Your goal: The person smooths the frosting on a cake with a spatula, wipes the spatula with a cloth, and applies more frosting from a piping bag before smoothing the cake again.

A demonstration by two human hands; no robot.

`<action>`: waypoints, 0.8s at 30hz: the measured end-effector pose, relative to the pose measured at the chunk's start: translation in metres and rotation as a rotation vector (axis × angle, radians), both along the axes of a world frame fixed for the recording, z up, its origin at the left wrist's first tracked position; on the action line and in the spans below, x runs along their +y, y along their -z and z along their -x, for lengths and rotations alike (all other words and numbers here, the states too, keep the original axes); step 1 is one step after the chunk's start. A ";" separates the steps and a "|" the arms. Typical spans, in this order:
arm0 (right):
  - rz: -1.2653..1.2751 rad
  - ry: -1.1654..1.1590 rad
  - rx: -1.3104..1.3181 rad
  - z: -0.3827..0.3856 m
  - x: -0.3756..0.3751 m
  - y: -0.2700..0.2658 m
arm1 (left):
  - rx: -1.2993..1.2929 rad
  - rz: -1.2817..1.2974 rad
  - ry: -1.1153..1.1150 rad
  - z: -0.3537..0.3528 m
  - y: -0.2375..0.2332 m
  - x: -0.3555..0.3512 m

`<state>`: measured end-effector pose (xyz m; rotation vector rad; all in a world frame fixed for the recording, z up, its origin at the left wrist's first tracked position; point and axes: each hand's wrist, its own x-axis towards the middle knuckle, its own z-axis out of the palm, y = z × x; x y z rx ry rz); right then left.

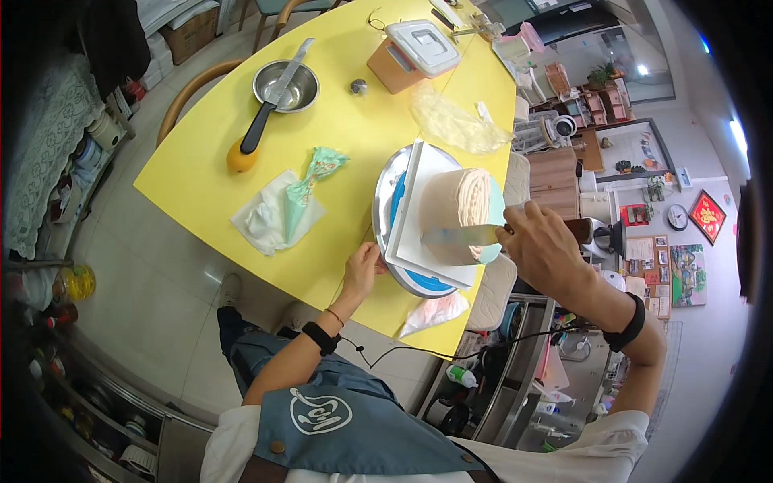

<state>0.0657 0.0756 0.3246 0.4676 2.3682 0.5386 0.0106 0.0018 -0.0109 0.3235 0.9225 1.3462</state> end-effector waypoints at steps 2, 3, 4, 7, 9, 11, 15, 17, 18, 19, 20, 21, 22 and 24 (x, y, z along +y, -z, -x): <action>0.017 0.025 -0.010 0.001 -0.001 -0.003 | -0.026 -0.002 -0.033 0.004 -0.002 0.002; 0.019 0.043 -0.008 0.003 -0.002 -0.006 | -0.041 -0.005 -0.051 0.003 0.001 0.003; 0.022 0.061 -0.006 0.005 -0.002 -0.009 | -0.057 -0.008 -0.070 0.002 0.004 0.004; -0.075 0.155 -0.029 0.011 0.012 -0.011 | -0.056 -0.025 -0.026 -0.008 0.011 -0.008; -0.112 0.144 -0.012 0.012 0.021 -0.010 | -0.101 -0.021 -0.017 -0.019 0.011 -0.019; -0.102 0.062 0.080 0.006 0.033 -0.004 | -0.120 -0.034 0.026 -0.027 0.012 -0.028; -0.090 0.071 0.055 0.005 0.040 0.004 | -0.141 -0.039 0.078 -0.030 0.005 -0.034; -0.083 0.067 0.069 0.003 0.038 0.005 | -0.122 -0.042 0.062 -0.030 0.006 -0.031; -0.083 0.048 0.083 0.003 0.037 0.006 | -0.113 -0.038 0.062 -0.028 0.007 -0.029; -0.082 0.028 0.097 0.004 0.035 0.006 | -0.103 -0.034 0.062 -0.026 0.007 -0.026; -0.082 0.009 0.110 0.004 0.033 0.007 | -0.093 -0.030 0.063 -0.023 0.008 -0.023; -0.078 0.017 0.092 0.006 0.031 0.006 | -0.084 -0.030 0.057 -0.020 0.007 -0.020; -0.074 0.025 0.074 0.008 0.027 0.004 | -0.074 -0.030 0.052 -0.017 0.006 -0.018; -0.063 0.031 0.044 0.010 0.023 0.002 | -0.059 -0.027 0.051 -0.011 0.004 -0.013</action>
